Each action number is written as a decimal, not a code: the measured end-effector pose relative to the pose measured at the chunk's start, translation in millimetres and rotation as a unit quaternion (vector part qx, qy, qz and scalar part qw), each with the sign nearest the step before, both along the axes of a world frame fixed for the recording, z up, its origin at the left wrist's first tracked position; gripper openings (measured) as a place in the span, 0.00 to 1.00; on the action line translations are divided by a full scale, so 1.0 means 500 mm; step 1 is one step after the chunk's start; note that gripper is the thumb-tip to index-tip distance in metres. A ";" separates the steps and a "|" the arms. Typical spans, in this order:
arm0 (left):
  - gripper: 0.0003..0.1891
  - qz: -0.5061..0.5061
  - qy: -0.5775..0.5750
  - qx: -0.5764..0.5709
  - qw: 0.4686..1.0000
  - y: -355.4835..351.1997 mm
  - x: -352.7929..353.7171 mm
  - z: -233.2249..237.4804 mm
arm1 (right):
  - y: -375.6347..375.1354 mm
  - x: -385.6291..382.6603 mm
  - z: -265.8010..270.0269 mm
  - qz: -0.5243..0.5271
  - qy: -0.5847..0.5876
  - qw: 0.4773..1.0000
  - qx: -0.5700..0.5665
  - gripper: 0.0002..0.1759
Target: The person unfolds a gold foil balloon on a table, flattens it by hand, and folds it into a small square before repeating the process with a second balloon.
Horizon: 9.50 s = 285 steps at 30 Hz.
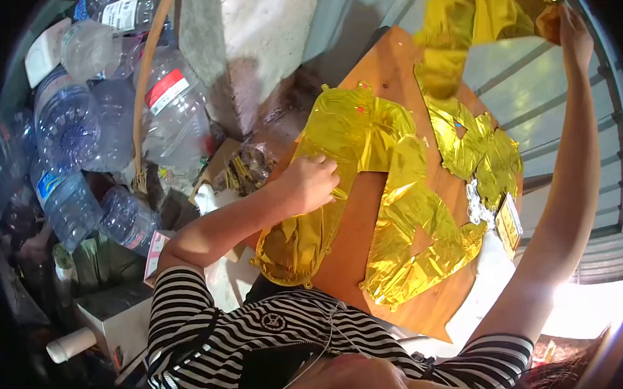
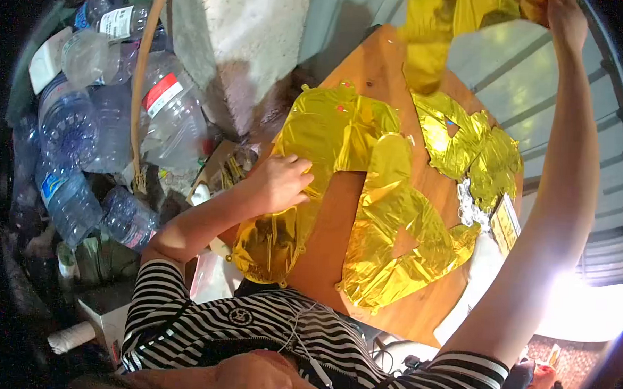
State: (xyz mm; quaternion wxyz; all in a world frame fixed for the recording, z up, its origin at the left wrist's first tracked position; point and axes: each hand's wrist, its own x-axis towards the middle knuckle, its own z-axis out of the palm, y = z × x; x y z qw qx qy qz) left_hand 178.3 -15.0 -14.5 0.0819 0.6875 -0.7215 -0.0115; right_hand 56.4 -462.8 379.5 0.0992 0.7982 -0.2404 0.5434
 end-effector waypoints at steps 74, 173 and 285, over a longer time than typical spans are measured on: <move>0.27 -0.217 -0.020 -0.021 0.976 -0.303 -0.264 0.034 | 0.791 -0.586 -0.771 0.069 0.372 0.920 0.099 0.23; 0.31 -0.064 0.044 0.002 0.997 -0.814 -0.540 -0.021 | -0.163 -0.977 -0.121 -0.108 -0.087 0.990 0.012 0.23; 0.19 -0.142 0.225 -0.120 0.956 0.097 -0.389 -0.061 | 0.593 -0.503 -0.769 0.094 0.314 0.926 0.188 0.16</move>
